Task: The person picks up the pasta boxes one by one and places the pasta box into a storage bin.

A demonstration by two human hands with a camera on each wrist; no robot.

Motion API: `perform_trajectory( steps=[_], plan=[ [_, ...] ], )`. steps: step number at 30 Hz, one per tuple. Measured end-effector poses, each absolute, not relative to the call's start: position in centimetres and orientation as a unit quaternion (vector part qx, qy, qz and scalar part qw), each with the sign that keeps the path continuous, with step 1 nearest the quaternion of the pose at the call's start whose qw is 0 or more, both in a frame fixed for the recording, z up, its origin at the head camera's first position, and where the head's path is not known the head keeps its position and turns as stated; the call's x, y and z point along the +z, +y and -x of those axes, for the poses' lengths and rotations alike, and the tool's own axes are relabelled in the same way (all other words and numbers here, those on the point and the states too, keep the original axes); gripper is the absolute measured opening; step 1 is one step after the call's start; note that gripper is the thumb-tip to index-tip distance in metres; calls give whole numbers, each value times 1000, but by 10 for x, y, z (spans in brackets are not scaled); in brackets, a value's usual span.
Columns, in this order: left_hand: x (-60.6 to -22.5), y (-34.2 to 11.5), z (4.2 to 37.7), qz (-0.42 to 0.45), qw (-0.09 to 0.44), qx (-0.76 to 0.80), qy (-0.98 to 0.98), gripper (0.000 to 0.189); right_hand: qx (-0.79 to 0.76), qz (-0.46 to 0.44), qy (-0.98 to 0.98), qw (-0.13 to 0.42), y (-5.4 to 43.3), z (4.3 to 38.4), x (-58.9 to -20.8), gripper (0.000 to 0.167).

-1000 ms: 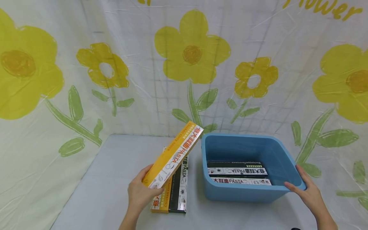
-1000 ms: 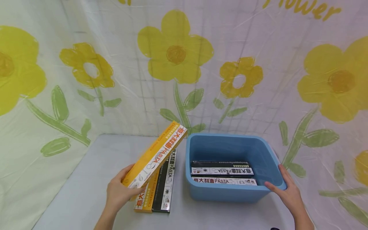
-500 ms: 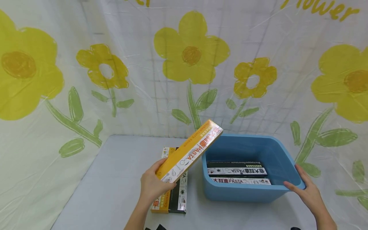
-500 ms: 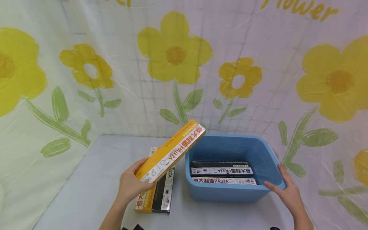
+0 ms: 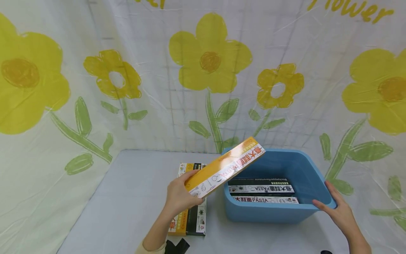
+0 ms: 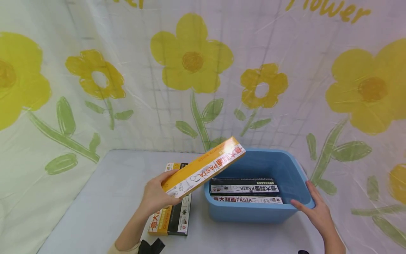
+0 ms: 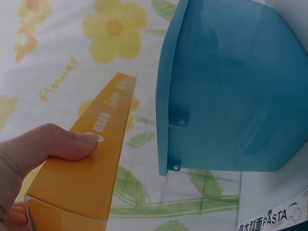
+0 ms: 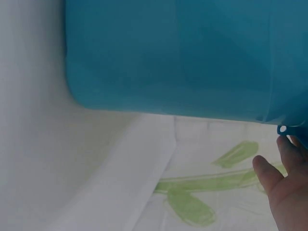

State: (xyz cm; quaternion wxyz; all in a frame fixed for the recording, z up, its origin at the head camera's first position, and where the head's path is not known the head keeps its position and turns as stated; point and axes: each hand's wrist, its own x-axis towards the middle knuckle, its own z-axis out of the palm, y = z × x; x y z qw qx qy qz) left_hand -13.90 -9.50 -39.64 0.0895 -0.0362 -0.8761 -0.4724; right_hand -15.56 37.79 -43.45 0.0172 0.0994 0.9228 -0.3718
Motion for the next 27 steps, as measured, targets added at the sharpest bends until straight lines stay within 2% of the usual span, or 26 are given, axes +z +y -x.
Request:
perform_trajectory(
  steps=[8,18,27],
  plan=[
    [-391,-78,152,67,59,-469,-879,78,-368,-92,925,26,380,155,-434,98],
    [-386,-49,178,152,66,-439,-883,76,-368,-94,925,30,380,156,-433,98],
    [-381,-18,190,161,14,-417,-894,77,-374,-101,921,36,379,156,-433,99]
  ],
)
